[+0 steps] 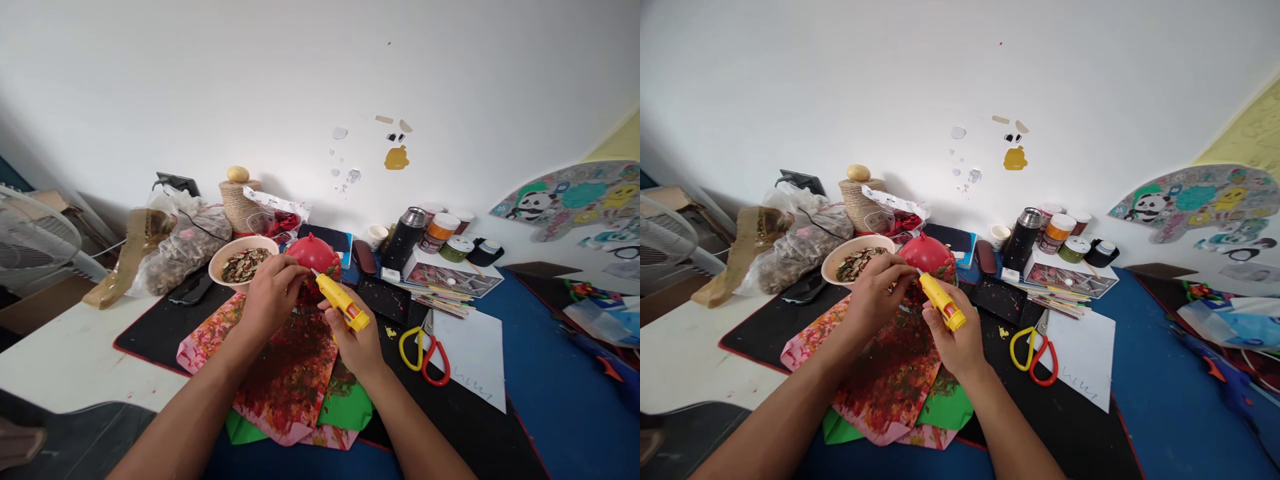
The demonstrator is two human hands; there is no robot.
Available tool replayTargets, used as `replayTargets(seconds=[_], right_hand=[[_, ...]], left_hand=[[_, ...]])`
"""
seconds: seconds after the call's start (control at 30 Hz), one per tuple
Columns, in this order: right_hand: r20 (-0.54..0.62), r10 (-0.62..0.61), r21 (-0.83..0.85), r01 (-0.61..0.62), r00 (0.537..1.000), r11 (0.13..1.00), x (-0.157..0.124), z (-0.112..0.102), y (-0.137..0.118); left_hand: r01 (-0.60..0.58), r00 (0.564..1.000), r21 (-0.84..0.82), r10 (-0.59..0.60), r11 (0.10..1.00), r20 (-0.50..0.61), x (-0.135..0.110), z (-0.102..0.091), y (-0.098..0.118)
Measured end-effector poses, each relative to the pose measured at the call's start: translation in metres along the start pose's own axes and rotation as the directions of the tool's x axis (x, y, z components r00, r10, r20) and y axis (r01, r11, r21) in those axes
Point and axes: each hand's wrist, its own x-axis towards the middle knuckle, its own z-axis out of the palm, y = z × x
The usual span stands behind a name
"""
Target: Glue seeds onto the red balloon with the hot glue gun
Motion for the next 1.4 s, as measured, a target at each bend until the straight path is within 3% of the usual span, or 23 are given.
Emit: replayTargets(seconds=[0.47,0.7,1.1,1.23,1.3,1.4], right_hand=[[0.038,-0.038,-0.04,0.04,0.999,0.998,-0.001,-0.002,-0.002],[-0.02,-0.111,-0.068,0.109,0.994,0.992,-0.008,-0.009,-0.011],[-0.075,-0.091,-0.014,0.091,0.993,0.996,-0.011,-0.016,-0.002],[-0.087,-0.105,-0.034,0.102,0.991,0.994,-0.011,-0.018,-0.001],[-0.106,-0.105,-0.042,0.101,0.989,0.994,-0.011,-0.019,-0.001],[-0.158,-0.085,-0.045,0.079,0.984,0.996,-0.011,-0.02,0.0]], left_hand=[[0.031,1.0,0.043,-0.03,0.999,-0.004,-0.003,-0.002,-0.001],[0.024,1.0,0.017,-0.024,1.0,-0.013,-0.005,-0.005,-0.002],[0.18,0.981,-0.164,-0.19,0.97,-0.046,-0.006,-0.008,0.001],[0.322,0.911,-0.342,-0.387,0.883,-0.142,-0.006,-0.008,-0.002],[0.355,0.836,-0.467,-0.499,0.81,-0.23,-0.004,-0.01,-0.009],[0.33,0.678,-0.622,-0.637,0.71,-0.367,0.001,-0.019,-0.027]])
